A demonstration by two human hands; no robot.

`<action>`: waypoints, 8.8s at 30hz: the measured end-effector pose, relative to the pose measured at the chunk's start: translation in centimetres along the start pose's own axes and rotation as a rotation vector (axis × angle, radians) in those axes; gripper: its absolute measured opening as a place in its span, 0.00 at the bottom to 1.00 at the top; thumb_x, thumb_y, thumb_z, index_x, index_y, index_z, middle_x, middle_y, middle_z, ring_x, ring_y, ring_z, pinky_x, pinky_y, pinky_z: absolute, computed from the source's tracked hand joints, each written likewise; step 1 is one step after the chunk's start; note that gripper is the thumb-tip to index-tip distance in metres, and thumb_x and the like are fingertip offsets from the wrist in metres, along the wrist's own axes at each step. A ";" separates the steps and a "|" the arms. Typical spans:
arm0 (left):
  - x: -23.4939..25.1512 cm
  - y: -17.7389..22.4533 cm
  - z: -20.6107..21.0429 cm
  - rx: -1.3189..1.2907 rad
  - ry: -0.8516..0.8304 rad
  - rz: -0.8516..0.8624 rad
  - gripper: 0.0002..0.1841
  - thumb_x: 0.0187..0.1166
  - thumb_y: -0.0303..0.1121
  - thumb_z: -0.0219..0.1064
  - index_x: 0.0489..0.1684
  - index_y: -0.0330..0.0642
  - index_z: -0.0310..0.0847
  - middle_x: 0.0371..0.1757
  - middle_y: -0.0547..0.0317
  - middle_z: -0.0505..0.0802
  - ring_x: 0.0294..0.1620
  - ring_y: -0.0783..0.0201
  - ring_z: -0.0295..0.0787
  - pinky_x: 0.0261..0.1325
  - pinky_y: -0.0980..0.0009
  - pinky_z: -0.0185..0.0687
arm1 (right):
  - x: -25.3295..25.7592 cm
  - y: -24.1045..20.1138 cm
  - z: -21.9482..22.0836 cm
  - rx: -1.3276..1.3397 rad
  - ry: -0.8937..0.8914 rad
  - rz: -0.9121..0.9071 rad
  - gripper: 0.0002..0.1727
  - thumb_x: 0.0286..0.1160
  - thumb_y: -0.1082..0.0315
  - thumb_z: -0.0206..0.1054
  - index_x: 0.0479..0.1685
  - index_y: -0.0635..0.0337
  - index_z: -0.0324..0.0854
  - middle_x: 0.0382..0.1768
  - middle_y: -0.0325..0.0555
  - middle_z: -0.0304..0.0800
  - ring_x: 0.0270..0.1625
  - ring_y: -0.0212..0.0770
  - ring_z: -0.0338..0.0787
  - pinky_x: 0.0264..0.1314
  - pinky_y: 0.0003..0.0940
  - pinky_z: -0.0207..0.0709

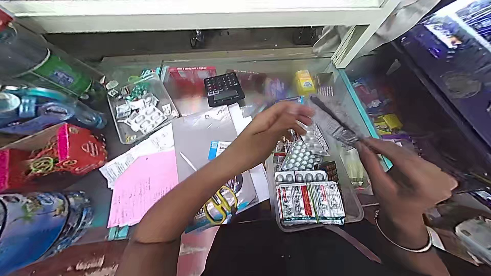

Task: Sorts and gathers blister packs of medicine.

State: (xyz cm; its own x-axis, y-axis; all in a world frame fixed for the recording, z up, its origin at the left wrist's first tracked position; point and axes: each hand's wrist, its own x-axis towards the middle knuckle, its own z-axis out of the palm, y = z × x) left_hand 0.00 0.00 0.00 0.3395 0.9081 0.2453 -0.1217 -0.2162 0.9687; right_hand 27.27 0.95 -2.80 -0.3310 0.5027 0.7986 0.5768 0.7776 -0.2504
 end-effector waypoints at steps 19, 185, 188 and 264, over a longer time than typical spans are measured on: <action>-0.6 -5.2 -1.6 -0.733 0.152 -0.300 0.21 0.95 0.39 0.39 0.84 0.56 0.62 0.59 0.51 0.92 0.57 0.58 0.93 0.64 0.61 0.87 | -1.4 -1.3 -0.2 0.210 -0.139 -0.303 0.08 0.86 0.72 0.60 0.52 0.59 0.84 0.56 0.46 0.94 0.66 0.40 0.91 0.74 0.34 0.83; -19.4 -8.7 -6.0 1.532 0.442 0.037 0.21 0.87 0.49 0.61 0.60 0.41 0.86 0.56 0.35 0.90 0.47 0.39 0.86 0.50 0.47 0.71 | 3.3 3.2 3.0 0.253 -1.063 -0.140 0.43 0.43 0.57 0.88 0.70 0.56 0.80 0.90 0.52 0.60 0.96 0.56 0.46 0.91 0.70 0.34; -19.8 -8.7 -5.8 1.513 0.445 0.024 0.19 0.87 0.47 0.61 0.58 0.40 0.86 0.58 0.36 0.90 0.49 0.41 0.86 0.51 0.49 0.71 | 2.5 5.1 0.7 0.584 -0.761 0.071 0.45 0.52 0.44 0.80 0.72 0.59 0.72 0.79 0.44 0.78 0.87 0.40 0.68 0.90 0.43 0.63; -9.5 -5.8 2.8 -1.069 0.291 -0.345 0.28 0.86 0.53 0.56 0.71 0.38 0.75 0.63 0.42 0.91 0.62 0.47 0.93 0.65 0.52 0.89 | 2.5 -4.4 1.2 -0.021 -0.559 -0.895 0.14 0.85 0.79 0.49 0.45 0.66 0.83 0.37 0.50 0.88 0.38 0.45 0.83 0.35 0.37 0.69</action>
State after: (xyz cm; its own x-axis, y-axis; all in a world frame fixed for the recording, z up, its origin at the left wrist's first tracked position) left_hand 0.11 -8.35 -7.89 0.2976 0.9378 -0.1786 -0.8374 0.3463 0.4230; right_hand 23.01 -0.79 -0.30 -0.9363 -0.1447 0.3201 -0.0371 0.9468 0.3197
